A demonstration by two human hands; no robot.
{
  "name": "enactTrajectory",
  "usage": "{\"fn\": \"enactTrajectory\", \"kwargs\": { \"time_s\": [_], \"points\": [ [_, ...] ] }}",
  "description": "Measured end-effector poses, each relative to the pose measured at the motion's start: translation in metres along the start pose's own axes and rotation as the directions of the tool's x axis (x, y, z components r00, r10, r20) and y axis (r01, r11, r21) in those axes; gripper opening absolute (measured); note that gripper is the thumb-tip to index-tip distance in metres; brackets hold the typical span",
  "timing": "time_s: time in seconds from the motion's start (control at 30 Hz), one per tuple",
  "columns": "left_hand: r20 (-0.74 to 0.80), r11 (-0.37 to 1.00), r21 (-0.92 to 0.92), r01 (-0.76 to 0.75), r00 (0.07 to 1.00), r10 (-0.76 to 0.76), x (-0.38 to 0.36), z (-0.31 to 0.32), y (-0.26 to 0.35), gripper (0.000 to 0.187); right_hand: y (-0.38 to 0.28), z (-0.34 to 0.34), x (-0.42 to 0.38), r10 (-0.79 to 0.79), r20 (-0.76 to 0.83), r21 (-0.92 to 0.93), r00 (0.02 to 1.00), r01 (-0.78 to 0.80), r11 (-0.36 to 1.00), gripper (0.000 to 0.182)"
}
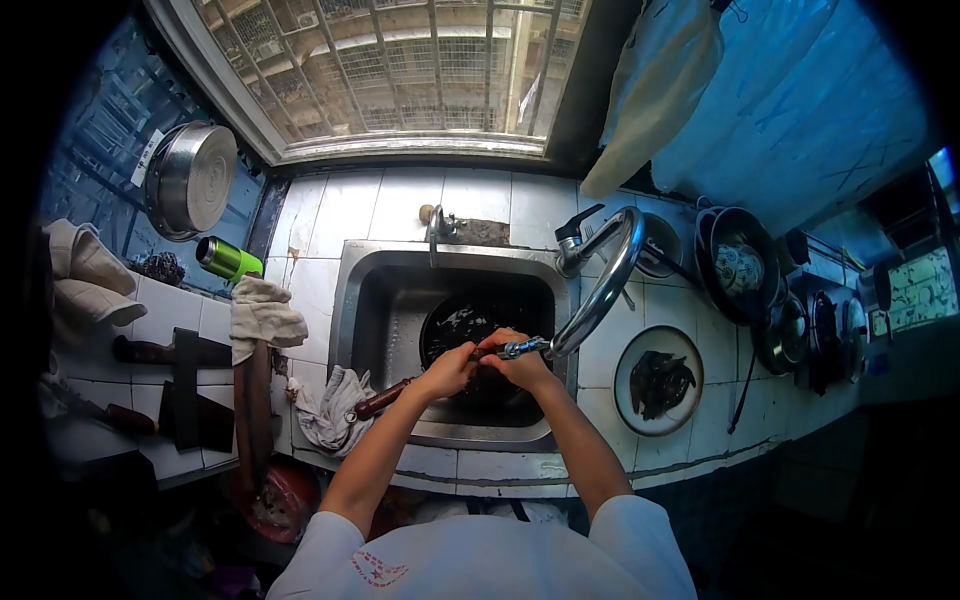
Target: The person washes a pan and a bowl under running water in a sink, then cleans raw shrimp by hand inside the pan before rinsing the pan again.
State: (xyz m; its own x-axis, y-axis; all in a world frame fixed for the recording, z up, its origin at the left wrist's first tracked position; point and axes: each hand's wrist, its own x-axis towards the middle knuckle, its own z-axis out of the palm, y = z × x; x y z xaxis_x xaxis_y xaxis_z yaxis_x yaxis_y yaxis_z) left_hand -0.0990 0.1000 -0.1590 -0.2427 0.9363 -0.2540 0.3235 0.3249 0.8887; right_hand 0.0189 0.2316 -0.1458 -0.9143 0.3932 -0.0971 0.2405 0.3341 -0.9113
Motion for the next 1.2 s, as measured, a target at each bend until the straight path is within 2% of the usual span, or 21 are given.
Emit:
{"fn": "enactTrajectory", "kwargs": {
  "time_s": [0.1,0.2,0.3,0.4,0.43,0.5,0.53,0.57,0.63,0.7,0.73,0.77,0.8,0.9,0.97,1.03,1.07,1.1,1.17,1.2],
  "points": [
    [0.054,0.998,0.01,0.067,0.996,-0.067,-0.001,-0.004,0.006,0.011,-0.002,-0.002,0.0,0.035,0.017,0.029,0.999,-0.036,0.999,0.019],
    [0.043,1.0,0.012,-0.002,0.999,0.002,-0.002,-0.006,0.003,0.009,-0.002,-0.003,0.002,0.041,0.044,0.074,0.998,-0.045,0.996,0.017],
    [0.08,0.998,-0.047,0.044,0.996,-0.041,-0.002,-0.009,0.002,0.008,0.001,-0.004,0.006,0.018,0.062,0.087,0.998,-0.023,0.996,0.015],
    [0.165,0.968,-0.211,0.136,0.981,-0.102,-0.003,-0.012,0.003,0.009,0.004,-0.001,0.01,-0.125,0.046,0.151,0.991,0.116,0.982,0.014],
    [0.164,0.968,-0.212,0.137,0.981,-0.103,-0.003,-0.013,0.005,0.009,0.004,0.001,0.011,-0.124,0.048,0.151,0.991,0.116,0.982,0.014],
    [0.183,0.939,-0.287,0.191,0.973,-0.142,-0.004,-0.011,0.005,0.012,-0.001,0.006,0.011,-0.042,0.048,0.272,0.998,0.027,0.962,0.012],
    [0.22,0.951,-0.249,0.185,0.967,-0.131,0.0,-0.007,-0.009,0.014,-0.003,0.008,0.013,-0.138,0.024,0.175,0.99,0.131,0.976,0.009],
    [0.222,0.95,-0.251,0.185,0.966,-0.13,0.001,-0.006,-0.011,0.014,-0.004,0.007,0.015,-0.135,0.024,0.173,0.991,0.129,0.976,0.009],
    [0.244,0.886,-0.396,0.243,0.958,-0.154,0.001,-0.003,-0.014,0.013,-0.005,0.007,0.016,-0.25,0.021,-0.081,0.968,0.251,0.965,0.01],
    [0.252,0.881,-0.399,0.255,0.954,-0.163,0.001,-0.007,-0.005,0.012,0.0,0.013,0.016,-0.272,-0.011,-0.122,0.962,0.268,0.956,0.01],
    [0.247,0.887,-0.387,0.25,0.955,-0.162,0.001,-0.01,-0.001,0.012,0.002,0.017,0.014,-0.085,-0.069,0.103,0.994,0.092,0.99,0.009],
    [0.241,0.894,-0.376,0.245,0.957,-0.161,0.002,-0.011,0.001,0.013,0.003,0.02,0.013,0.112,-0.083,0.328,0.99,-0.079,0.941,0.008],
    [0.212,0.88,-0.431,0.2,0.97,-0.116,0.005,-0.006,-0.007,0.016,0.008,0.019,0.012,0.111,-0.07,0.326,0.991,-0.082,0.942,0.009],
    [0.157,0.857,-0.465,0.221,0.974,-0.166,0.006,-0.005,-0.009,0.018,0.016,0.021,0.012,0.109,-0.07,0.413,0.992,-0.07,0.908,0.012],
    [0.108,0.88,-0.42,0.223,0.975,-0.196,0.012,0.001,-0.021,0.022,0.017,0.014,0.01,0.12,-0.021,0.348,0.993,-0.105,0.932,0.014],
    [-0.127,0.999,-0.033,0.002,0.992,-0.006,0.018,0.011,-0.038,0.025,0.017,0.011,0.009,0.161,0.077,0.302,0.984,-0.177,0.937,0.016],
    [-0.124,0.997,-0.049,0.064,0.99,-0.069,0.02,0.012,-0.04,0.026,0.025,0.012,0.011,0.163,0.094,0.27,0.982,-0.183,0.945,0.017],
    [-0.117,0.997,-0.052,0.063,0.991,-0.069,0.023,0.014,-0.042,0.026,0.034,0.014,0.013,0.17,0.091,0.269,0.981,-0.188,0.944,0.017],
    [-0.126,0.985,-0.078,0.152,0.979,-0.161,0.031,0.018,-0.052,0.024,0.055,0.022,0.02,0.202,0.103,0.116,0.974,-0.213,0.97,0.018],
    [-0.178,0.986,-0.073,0.15,0.971,-0.161,0.037,0.024,-0.062,0.023,0.066,0.027,0.024,0.252,0.098,0.076,0.963,-0.259,0.963,0.02]
  ]
}}
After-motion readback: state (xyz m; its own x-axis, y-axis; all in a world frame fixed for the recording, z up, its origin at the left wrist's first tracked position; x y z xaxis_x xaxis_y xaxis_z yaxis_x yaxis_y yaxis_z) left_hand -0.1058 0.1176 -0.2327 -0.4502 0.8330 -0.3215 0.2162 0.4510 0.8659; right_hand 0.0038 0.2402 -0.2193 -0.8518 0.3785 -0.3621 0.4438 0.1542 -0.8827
